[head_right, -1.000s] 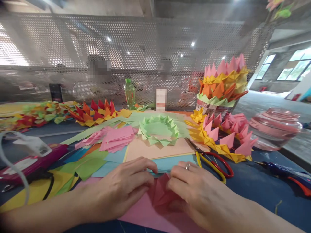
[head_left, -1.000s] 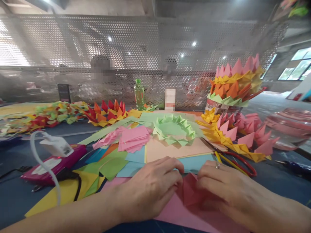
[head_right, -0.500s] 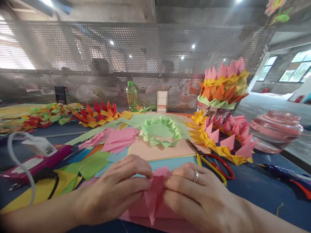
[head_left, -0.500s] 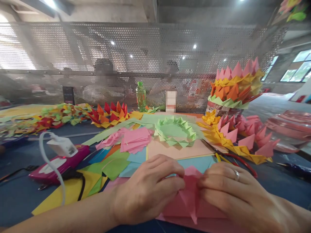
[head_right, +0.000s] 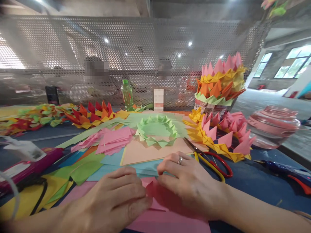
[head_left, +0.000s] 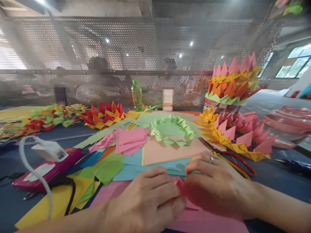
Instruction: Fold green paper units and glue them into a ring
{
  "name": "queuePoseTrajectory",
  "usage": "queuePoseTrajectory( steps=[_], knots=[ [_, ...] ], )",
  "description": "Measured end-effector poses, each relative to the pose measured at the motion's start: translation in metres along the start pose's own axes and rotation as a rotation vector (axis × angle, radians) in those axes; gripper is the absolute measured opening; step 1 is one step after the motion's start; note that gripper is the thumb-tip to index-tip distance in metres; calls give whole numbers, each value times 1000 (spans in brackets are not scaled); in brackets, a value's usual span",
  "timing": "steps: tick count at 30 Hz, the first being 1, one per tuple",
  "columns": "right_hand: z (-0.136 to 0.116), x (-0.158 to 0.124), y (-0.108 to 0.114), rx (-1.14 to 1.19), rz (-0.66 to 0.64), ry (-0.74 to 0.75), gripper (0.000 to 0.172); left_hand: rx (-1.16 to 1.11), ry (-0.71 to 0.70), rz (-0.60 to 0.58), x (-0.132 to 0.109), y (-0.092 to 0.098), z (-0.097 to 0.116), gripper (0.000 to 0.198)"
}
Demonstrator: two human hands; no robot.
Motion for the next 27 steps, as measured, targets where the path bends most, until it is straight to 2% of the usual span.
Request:
queuePoseTrajectory(
  steps=[3,6,8,11,14,19,23,27],
  knots=[
    [-5,-8,5,103,34,-87,23,-13,38,-86,2,-1,4,27],
    [-13,-12,13,257,28,-144,12,-47,62,-163,3,1,9,31],
    [-20,-11,17,278,8,-160,8,-83,75,-171,3,1,11,31],
    [-28,-9,15,221,-9,-155,15,-130,143,-160,3,-2,12,27],
    [-30,-9,7,180,-34,-173,13,-157,195,-132,2,-6,11,23],
    [-25,-12,-5,170,-84,-196,11,-186,199,-125,0,-10,9,20],
    [-23,-14,-11,224,-75,-154,11,-235,234,-88,1,-13,8,22],
    [-26,-13,-11,233,-31,-198,13,-282,285,-25,3,-14,8,21]
  ],
)
Point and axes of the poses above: each hand's wrist, its own x-axis towards the middle knuckle, its own y-axis out of the back of the hand, z = x × y, the point moved 2 cm from there along x, towards the middle knuckle, and after that the axes turned 10 degrees about -z, right-handed, at the moved point
